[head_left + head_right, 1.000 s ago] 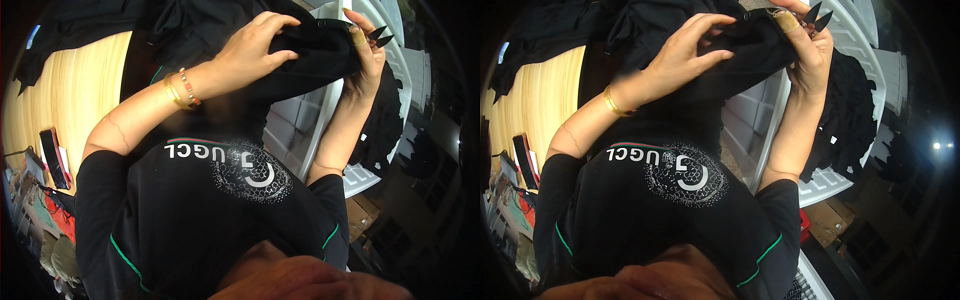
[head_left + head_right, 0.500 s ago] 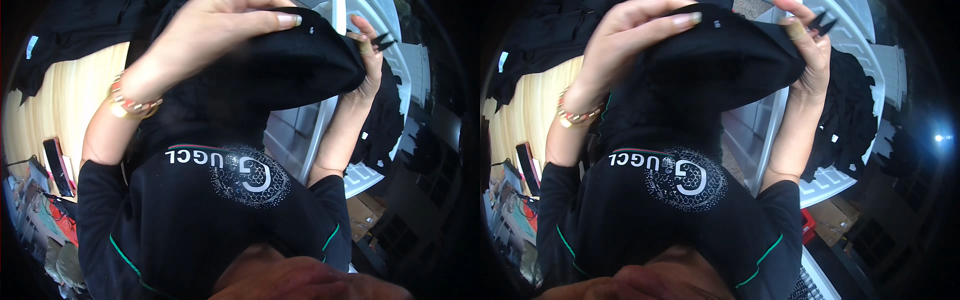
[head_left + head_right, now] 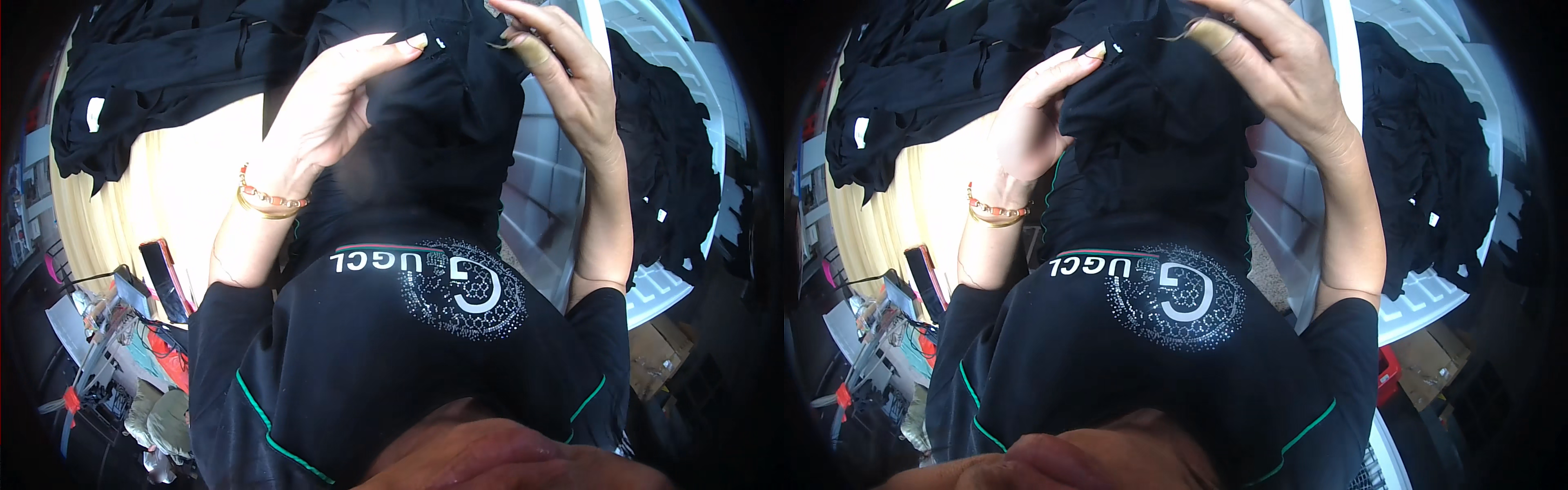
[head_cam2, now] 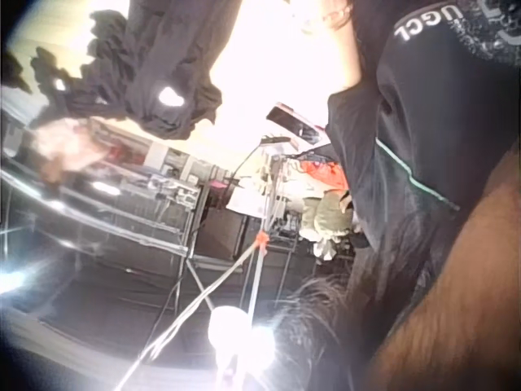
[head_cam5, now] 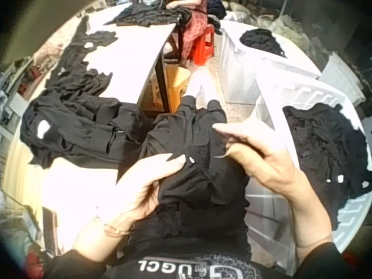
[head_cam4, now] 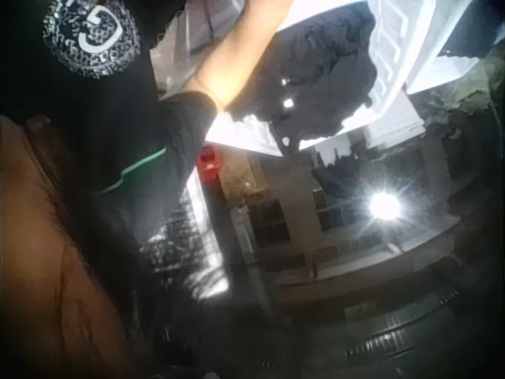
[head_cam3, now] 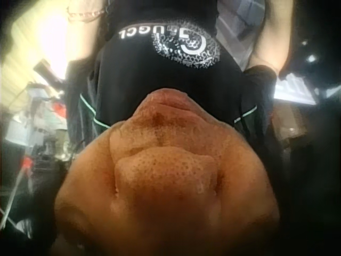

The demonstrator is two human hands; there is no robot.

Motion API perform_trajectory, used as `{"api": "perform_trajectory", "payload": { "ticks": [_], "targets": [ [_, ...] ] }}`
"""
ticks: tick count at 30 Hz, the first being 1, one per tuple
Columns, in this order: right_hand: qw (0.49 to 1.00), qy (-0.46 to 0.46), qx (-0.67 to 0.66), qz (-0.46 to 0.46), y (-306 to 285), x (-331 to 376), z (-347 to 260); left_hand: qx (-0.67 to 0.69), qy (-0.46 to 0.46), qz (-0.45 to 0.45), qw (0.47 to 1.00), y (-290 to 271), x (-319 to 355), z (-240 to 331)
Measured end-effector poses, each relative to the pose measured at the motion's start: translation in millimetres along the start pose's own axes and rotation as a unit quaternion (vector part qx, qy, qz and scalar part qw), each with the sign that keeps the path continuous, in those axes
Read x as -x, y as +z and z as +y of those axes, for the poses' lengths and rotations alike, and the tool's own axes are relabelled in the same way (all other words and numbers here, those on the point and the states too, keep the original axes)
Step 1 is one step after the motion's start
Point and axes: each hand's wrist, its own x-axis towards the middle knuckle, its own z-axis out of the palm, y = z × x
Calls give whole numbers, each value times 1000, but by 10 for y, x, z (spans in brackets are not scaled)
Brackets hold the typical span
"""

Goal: Trimming loose threads from black garments using a pair of scissors.

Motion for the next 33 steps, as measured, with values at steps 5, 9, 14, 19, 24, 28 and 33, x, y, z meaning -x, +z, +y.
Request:
{"api": "perform_trajectory", "payload": {
  "ticks": [5,9,14,19,24,28,33],
  "targets": [
    [960,-243,142,-18,31,-1,-44,-11,0,-15,1000,45,-13,-23],
    [957,-254,141,-22,41,-21,-6,-7,-10,-31,999,58,-10,-31],
    [955,-245,165,-31,28,-18,103,-38,-5,-33,999,57,-24,-63],
    [958,-235,160,-46,37,-5,-2,-116,57,-44,991,77,-2,-80],
    [963,-227,132,-60,33,-7,24,-180,77,-33,980,79,12,-92],
    [967,-227,96,-66,25,-1,35,-211,77,-40,974,69,6,-90],
    [966,-225,107,-73,1,10,20,-208,81,-47,974,69,2,-110]
  ]
}}
